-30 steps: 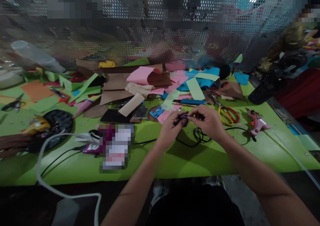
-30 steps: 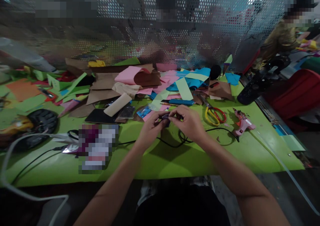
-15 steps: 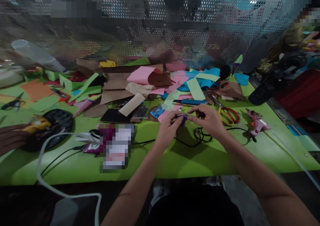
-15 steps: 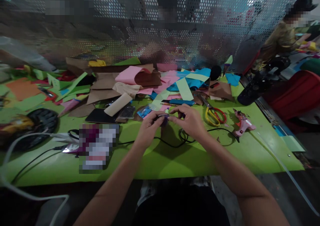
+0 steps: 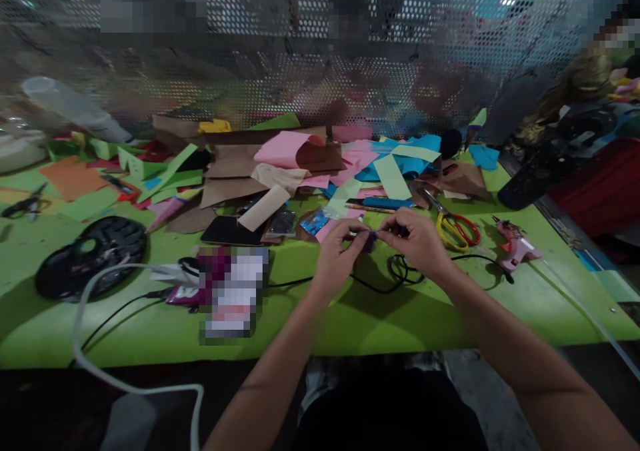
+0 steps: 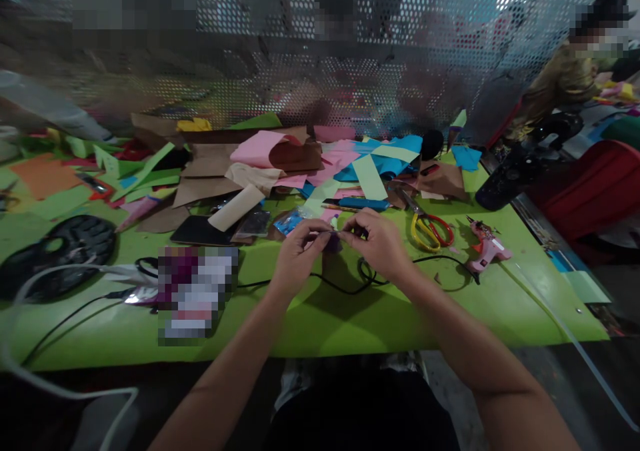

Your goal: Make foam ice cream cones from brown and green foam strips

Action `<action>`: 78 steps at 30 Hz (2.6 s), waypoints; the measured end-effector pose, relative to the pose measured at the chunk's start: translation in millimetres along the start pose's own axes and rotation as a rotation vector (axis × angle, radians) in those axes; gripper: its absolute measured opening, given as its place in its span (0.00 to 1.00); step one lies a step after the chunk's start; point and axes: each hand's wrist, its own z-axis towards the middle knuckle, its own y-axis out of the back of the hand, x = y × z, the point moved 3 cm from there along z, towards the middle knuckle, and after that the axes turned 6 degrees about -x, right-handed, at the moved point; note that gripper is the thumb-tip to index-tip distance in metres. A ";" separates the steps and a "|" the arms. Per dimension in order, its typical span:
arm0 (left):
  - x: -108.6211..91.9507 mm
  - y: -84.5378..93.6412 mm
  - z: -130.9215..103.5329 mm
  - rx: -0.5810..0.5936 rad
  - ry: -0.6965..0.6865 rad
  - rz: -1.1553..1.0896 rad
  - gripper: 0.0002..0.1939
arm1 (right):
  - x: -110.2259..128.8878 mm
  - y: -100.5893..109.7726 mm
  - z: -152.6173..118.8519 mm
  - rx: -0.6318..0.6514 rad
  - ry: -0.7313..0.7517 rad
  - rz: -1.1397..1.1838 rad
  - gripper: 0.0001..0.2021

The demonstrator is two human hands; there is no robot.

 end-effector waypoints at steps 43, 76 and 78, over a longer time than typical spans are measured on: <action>36.9 94.5 46.7 -0.552 0.190 0.342 0.12 | -14.2 -4.1 5.6 0.034 -0.543 0.839 0.13; -35.8 -39.2 -24.9 -0.189 0.538 -1.063 0.26 | 58.3 -13.2 -8.8 -0.047 0.207 0.039 0.07; -40.2 -37.8 -26.2 -0.154 0.512 -1.095 0.27 | 58.2 -15.8 -11.6 -0.027 0.231 0.003 0.06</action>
